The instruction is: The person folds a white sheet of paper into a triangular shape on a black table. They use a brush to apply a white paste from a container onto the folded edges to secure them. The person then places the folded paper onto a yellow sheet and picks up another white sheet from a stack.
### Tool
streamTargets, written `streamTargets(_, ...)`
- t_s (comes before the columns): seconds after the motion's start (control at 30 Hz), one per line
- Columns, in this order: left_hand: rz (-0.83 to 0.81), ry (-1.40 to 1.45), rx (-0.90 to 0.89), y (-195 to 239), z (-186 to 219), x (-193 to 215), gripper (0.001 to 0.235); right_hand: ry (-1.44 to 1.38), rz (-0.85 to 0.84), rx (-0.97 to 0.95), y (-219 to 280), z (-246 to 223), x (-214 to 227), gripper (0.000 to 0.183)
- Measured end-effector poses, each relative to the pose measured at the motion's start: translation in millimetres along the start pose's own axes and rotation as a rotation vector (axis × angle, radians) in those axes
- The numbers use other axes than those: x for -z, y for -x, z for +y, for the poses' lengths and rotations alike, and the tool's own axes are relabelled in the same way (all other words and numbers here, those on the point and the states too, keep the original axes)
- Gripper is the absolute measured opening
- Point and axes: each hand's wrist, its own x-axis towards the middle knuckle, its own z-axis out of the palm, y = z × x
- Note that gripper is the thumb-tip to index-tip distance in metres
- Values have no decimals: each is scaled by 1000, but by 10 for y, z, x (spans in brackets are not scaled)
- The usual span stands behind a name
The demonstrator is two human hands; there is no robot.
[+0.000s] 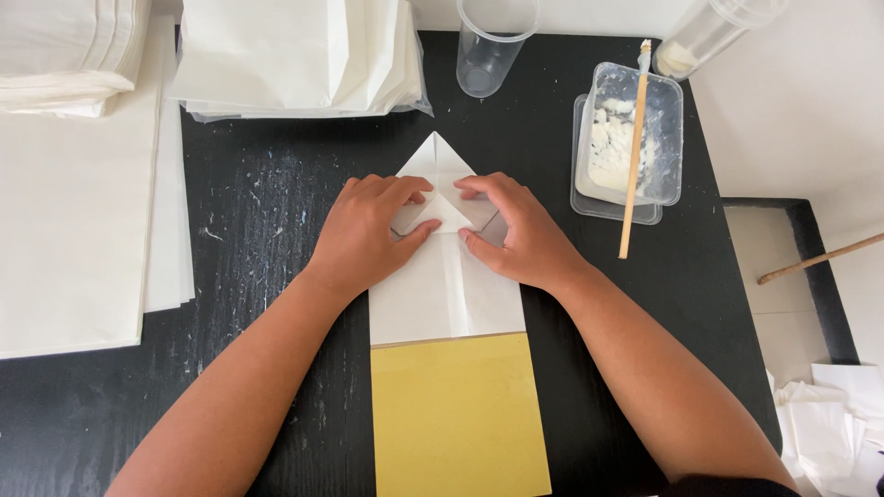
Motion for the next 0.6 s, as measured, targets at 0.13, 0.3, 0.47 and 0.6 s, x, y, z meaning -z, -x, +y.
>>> streamTargets(0.13,-22,-80,-29,-12,71,43,26,83,47,85,28,-3,-20,36)
streamTargets(0.3,-74,-261,-147,-13,66,73,23,196,36,178,50,-46,1,17)
streamTargets(0.47,-175,-351,-246,63,25,217,34,258,29,235,68,16,8,17)
streamTargets(0.6,-241,-318,-259,115,-1,369,30,307,52,295,79,14,53,13)
